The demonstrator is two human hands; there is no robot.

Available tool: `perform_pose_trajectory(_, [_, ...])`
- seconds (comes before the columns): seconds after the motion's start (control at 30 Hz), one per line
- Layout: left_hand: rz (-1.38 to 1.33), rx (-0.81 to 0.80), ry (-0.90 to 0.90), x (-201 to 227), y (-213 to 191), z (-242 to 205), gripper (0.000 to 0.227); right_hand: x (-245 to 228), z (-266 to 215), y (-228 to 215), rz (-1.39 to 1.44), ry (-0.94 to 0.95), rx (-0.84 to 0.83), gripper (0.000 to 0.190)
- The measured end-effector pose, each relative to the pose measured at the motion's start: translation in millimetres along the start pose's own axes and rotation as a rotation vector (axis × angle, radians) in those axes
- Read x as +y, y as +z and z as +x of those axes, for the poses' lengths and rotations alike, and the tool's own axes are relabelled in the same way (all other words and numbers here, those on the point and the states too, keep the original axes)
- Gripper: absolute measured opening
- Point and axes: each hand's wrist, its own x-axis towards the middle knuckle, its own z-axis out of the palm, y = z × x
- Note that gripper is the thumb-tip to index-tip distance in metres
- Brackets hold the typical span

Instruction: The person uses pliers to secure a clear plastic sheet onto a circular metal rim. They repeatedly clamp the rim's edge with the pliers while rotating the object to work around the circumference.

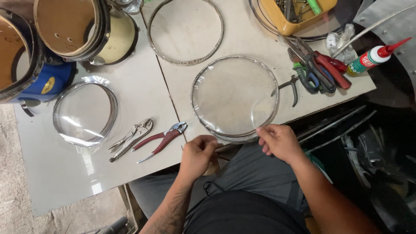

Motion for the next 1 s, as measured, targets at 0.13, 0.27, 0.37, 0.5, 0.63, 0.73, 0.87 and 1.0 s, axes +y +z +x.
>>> perform_pose_trajectory(0.13, [0.004,-0.133,-0.137,-3,28,10,0.031,-3,-1,-4,-0.05,0.049,0.014,0.035])
perform_pose_trajectory(0.27, [-0.249,-0.071,-0.207,9,37,11,0.029,-3,2,0,-0.126,0.023,0.04,0.037])
perform_pose_trajectory(0.37, [-0.381,-0.03,-0.213,16,36,10,0.033,-1,7,4,-0.067,0.036,0.046,0.035])
perform_pose_trajectory(0.5, [-0.418,-0.004,-0.236,18,35,13,0.033,10,13,9,-0.047,0.059,0.051,0.027])
perform_pose_trajectory(0.63, [-0.409,0.012,-0.227,7,36,28,0.032,27,16,25,0.024,0.021,0.079,0.026])
perform_pose_trajectory(0.73, [-0.489,0.056,-0.244,4,38,33,0.027,54,25,35,0.124,-0.02,0.148,0.027])
perform_pose_trajectory(0.87, [-0.524,0.069,-0.262,1,38,36,0.025,74,29,41,0.463,-0.062,0.119,0.025])
perform_pose_trajectory(1.0, [-0.573,0.091,-0.287,5,40,34,0.024,71,29,41,0.66,-0.005,0.059,0.024])
